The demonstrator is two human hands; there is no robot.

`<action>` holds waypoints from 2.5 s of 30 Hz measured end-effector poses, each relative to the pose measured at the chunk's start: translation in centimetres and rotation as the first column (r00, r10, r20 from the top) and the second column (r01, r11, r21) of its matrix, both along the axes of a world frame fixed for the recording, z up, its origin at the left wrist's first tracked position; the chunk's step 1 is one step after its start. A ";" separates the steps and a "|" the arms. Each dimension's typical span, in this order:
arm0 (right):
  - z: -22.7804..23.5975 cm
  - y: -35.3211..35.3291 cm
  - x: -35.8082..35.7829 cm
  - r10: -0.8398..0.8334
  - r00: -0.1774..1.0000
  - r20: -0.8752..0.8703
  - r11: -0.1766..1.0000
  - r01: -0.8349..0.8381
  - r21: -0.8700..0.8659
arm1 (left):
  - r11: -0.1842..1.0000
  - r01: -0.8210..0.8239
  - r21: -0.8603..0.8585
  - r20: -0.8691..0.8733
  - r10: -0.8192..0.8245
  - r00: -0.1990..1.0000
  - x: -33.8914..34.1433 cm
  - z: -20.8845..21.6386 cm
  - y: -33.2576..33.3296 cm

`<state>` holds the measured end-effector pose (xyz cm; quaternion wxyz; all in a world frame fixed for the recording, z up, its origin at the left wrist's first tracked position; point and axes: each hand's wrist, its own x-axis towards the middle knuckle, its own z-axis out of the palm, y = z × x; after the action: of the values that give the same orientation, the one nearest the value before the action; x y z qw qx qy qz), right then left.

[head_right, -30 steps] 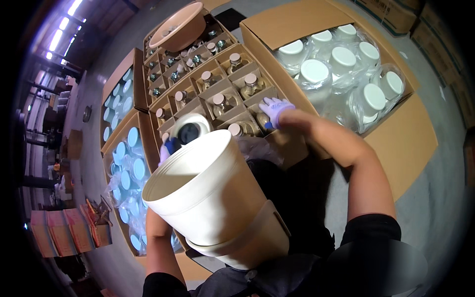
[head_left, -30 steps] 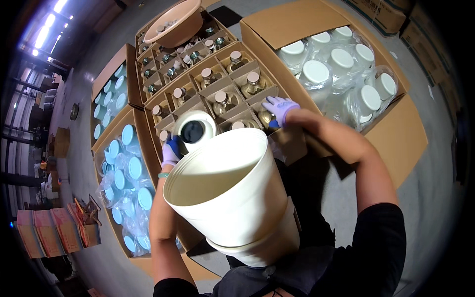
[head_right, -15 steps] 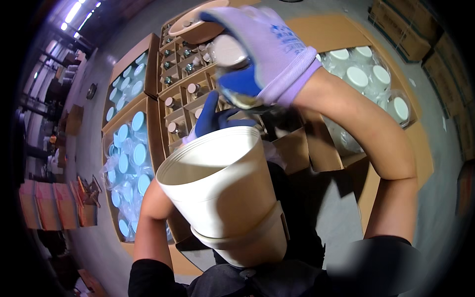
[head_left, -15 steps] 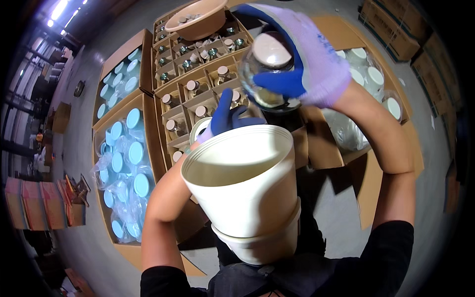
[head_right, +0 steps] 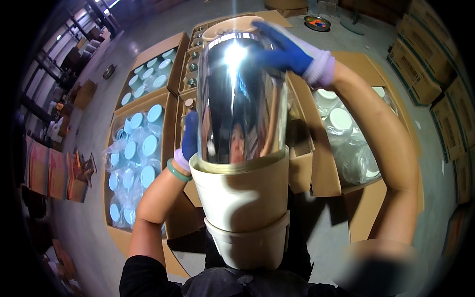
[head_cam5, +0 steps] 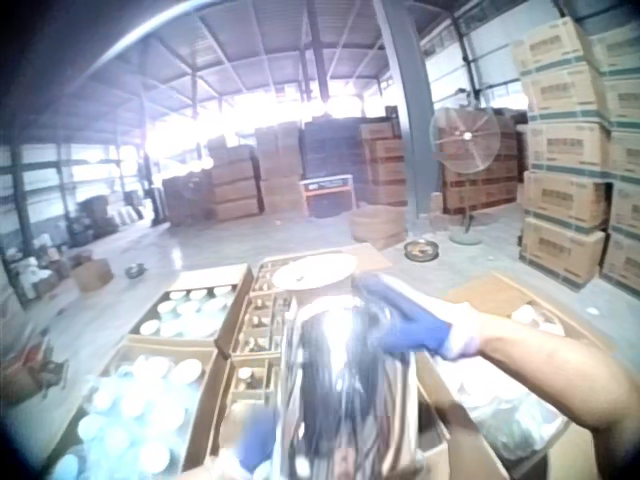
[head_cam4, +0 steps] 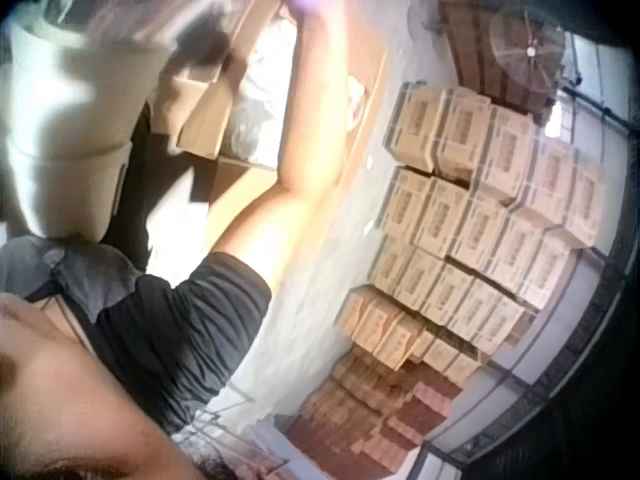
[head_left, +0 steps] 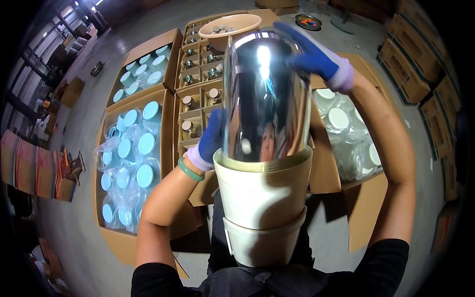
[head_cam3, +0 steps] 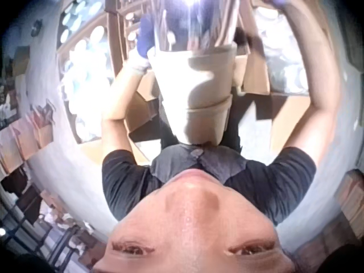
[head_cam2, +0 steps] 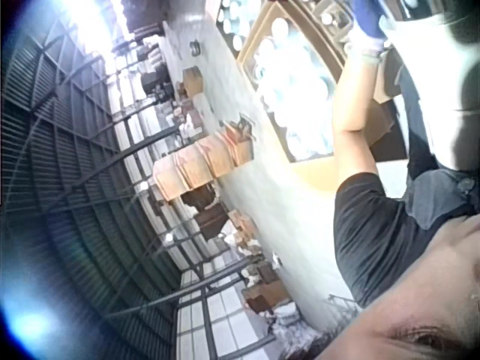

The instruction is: The person assembles white plastic thermos-like containers by placing metal inserts and internal caps into the bodies and then sealing them with large white screw-on lids before placing them into a cardboard box.

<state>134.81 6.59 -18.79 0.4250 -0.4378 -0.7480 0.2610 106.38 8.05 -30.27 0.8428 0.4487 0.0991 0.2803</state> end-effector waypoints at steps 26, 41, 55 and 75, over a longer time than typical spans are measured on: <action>-0.7 -2.9 -9.3 0.458 0.743 0.487 0.888 -0.367 -0.275 | 0.261 0.321 0.910 -0.390 0.801 0.454 -5.7 -11.4 8.6; 1.7 0.8 -13.6 -0.155 0.972 0.179 0.738 -0.007 0.675 | 0.764 -0.574 0.295 0.180 0.546 0.818 -9.0 11.2 -1.6; -1.0 -0.3 -11.3 0.396 0.827 -0.399 0.916 -0.322 0.241 | 0.176 -0.372 0.912 0.169 0.664 0.729 -2.2 14.7 -3.9; 1.6 -7.0 -2.7 0.043 0.996 -0.077 0.951 -0.065 -0.303 | -0.213 -0.342 0.915 0.401 0.565 0.721 -2.8 8.0 1.2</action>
<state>132.08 -0.45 -17.21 0.3708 -0.4682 -0.6952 0.4000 103.57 9.20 -22.27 0.1054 0.8456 0.1007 0.5135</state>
